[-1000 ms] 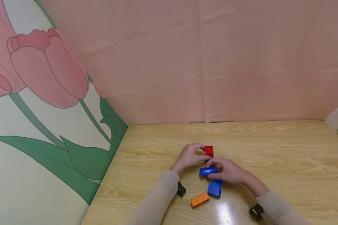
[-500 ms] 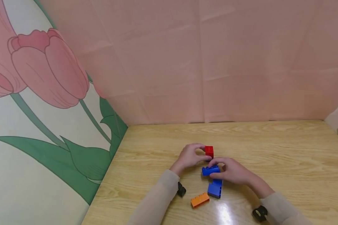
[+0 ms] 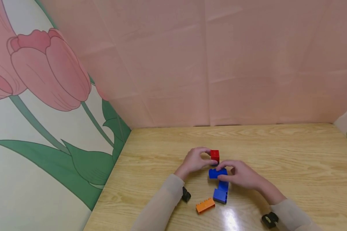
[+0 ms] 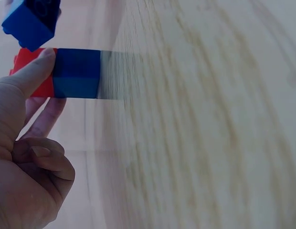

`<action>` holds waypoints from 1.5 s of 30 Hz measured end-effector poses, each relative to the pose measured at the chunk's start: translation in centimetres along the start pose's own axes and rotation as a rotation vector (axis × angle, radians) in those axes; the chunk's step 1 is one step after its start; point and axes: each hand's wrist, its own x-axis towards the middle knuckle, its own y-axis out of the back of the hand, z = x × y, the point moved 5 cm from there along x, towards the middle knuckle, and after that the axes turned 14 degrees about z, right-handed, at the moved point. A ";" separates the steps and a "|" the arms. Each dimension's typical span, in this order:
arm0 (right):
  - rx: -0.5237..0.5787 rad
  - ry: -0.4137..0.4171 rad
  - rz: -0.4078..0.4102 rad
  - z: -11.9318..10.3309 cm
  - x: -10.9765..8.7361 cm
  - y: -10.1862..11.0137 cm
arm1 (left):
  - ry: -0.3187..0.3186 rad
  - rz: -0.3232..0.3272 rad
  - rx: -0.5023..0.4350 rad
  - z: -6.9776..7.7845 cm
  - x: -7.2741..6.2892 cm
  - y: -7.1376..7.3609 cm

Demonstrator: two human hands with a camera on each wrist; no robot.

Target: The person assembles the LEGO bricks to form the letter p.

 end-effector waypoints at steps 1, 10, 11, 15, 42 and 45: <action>-0.008 0.003 0.008 0.1 0.1 0.2 | 0.006 0.001 -0.004 0.0 0.1 -0.1; -0.038 0.044 0.068 0.3 1.0 1.8 | 0.026 0.019 0.001 -0.3 0.8 -0.5; -0.041 0.057 0.082 0.3 1.2 1.9 | 0.021 0.021 0.007 -0.3 0.9 -0.5; -0.052 0.115 0.134 0.1 1.8 2.6 | 0.012 0.033 0.029 -0.5 1.3 -0.6; -0.171 0.139 0.341 0.0 3.9 4.1 | 0.014 0.035 0.016 -0.5 1.4 -0.8; -0.177 0.129 0.349 0.2 4.2 4.2 | 0.016 0.034 0.015 -0.4 1.4 -0.8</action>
